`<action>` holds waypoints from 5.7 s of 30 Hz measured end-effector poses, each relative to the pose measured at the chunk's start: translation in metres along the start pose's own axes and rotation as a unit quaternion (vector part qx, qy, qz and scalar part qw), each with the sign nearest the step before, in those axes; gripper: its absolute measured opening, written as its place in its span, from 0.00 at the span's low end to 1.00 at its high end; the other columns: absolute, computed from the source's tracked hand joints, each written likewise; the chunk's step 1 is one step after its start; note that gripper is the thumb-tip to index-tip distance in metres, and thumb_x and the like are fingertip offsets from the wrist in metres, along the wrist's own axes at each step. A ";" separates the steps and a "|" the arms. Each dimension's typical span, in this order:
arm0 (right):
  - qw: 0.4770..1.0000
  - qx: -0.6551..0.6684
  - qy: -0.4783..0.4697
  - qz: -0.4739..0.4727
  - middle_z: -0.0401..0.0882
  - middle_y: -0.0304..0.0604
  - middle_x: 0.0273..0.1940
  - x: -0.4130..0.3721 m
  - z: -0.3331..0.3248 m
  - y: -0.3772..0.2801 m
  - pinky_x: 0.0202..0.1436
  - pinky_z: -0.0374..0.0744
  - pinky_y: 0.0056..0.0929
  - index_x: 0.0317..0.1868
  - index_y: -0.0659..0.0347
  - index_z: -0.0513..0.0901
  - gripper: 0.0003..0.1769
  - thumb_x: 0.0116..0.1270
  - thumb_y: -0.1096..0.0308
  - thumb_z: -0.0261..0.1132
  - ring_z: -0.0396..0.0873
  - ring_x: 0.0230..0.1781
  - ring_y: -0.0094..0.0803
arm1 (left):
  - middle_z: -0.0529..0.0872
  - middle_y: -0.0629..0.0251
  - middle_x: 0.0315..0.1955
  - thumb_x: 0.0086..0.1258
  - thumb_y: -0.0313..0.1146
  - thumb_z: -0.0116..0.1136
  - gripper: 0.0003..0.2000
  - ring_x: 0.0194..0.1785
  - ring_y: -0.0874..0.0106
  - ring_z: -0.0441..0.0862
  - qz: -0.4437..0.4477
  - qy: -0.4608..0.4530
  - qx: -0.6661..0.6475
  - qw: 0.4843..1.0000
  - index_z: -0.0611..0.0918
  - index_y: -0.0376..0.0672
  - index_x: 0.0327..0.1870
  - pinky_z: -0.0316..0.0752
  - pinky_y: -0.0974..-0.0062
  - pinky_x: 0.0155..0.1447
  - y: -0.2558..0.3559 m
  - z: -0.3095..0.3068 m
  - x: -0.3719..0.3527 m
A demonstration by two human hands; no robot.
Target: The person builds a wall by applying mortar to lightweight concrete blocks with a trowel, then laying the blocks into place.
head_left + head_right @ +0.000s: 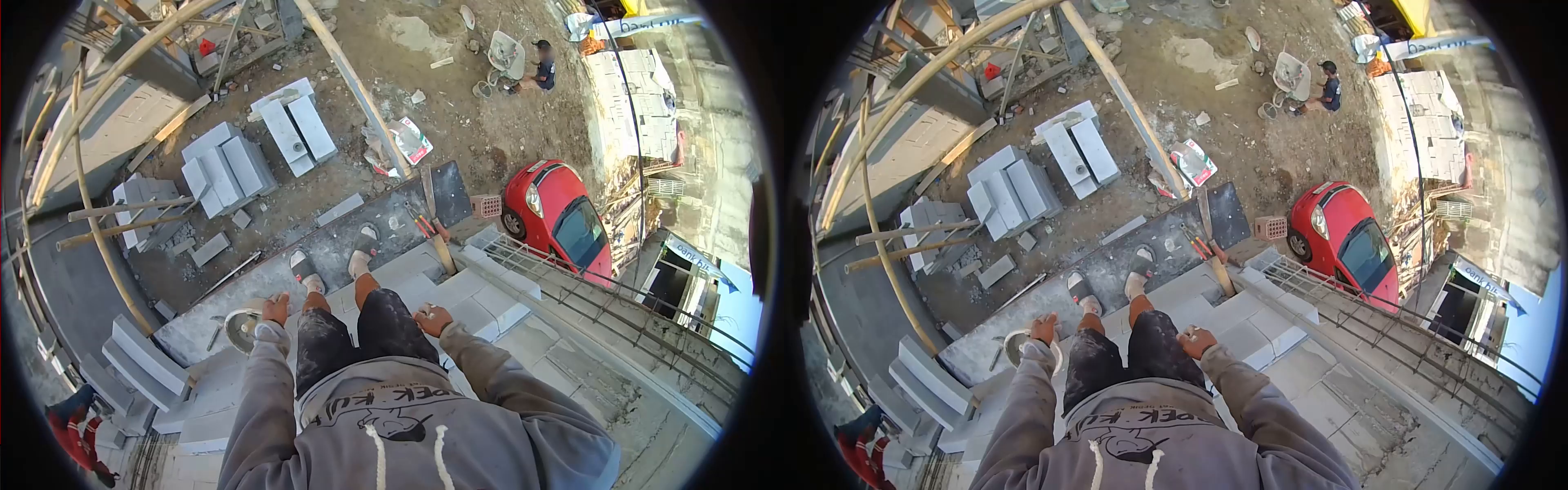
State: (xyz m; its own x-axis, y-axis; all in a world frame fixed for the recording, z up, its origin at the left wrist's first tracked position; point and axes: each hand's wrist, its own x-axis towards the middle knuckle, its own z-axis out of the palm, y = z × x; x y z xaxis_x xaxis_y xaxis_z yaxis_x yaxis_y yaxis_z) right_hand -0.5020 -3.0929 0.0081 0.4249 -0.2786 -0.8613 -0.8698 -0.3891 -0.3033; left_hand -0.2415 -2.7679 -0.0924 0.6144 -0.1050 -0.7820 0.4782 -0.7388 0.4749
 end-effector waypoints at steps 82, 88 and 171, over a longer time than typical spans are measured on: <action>0.955 -0.079 0.220 0.184 0.72 0.55 0.48 0.432 0.000 0.259 0.54 0.70 0.39 0.47 0.62 0.69 0.20 0.59 0.59 0.58 0.71 0.51 0.49 | 0.72 0.54 0.49 0.51 0.36 0.59 0.15 0.55 0.52 0.66 0.045 -0.079 0.417 0.905 0.78 0.43 0.41 0.63 0.56 0.57 0.015 0.144 -0.005; 0.953 -0.148 0.213 0.155 0.72 0.54 0.48 0.502 -0.006 0.289 0.49 0.73 0.41 0.45 0.62 0.70 0.21 0.58 0.56 0.60 0.72 0.49 0.49 | 0.74 0.52 0.46 0.51 0.36 0.59 0.14 0.52 0.53 0.68 0.036 -0.057 0.473 0.878 0.78 0.42 0.38 0.64 0.57 0.56 0.034 0.181 0.004; 0.859 -0.503 -0.084 -0.044 0.79 0.50 0.34 0.119 0.180 -0.406 0.40 0.71 0.36 0.40 0.62 0.79 0.20 0.55 0.55 0.57 0.75 0.35 0.42 | 0.80 0.54 0.45 0.60 0.45 0.49 0.18 0.51 0.57 0.76 -0.307 0.284 -0.307 0.855 0.81 0.44 0.45 0.68 0.68 0.56 -0.394 -0.226 -0.191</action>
State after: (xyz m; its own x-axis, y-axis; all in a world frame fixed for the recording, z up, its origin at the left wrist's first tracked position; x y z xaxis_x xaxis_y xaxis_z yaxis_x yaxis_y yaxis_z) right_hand -0.1433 -2.8098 -0.0448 0.3629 -0.1111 -0.9252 -0.1424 -0.9878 0.0627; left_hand -0.4052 -2.3058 -0.0392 0.2511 0.6462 -0.7207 0.9521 -0.0309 0.3041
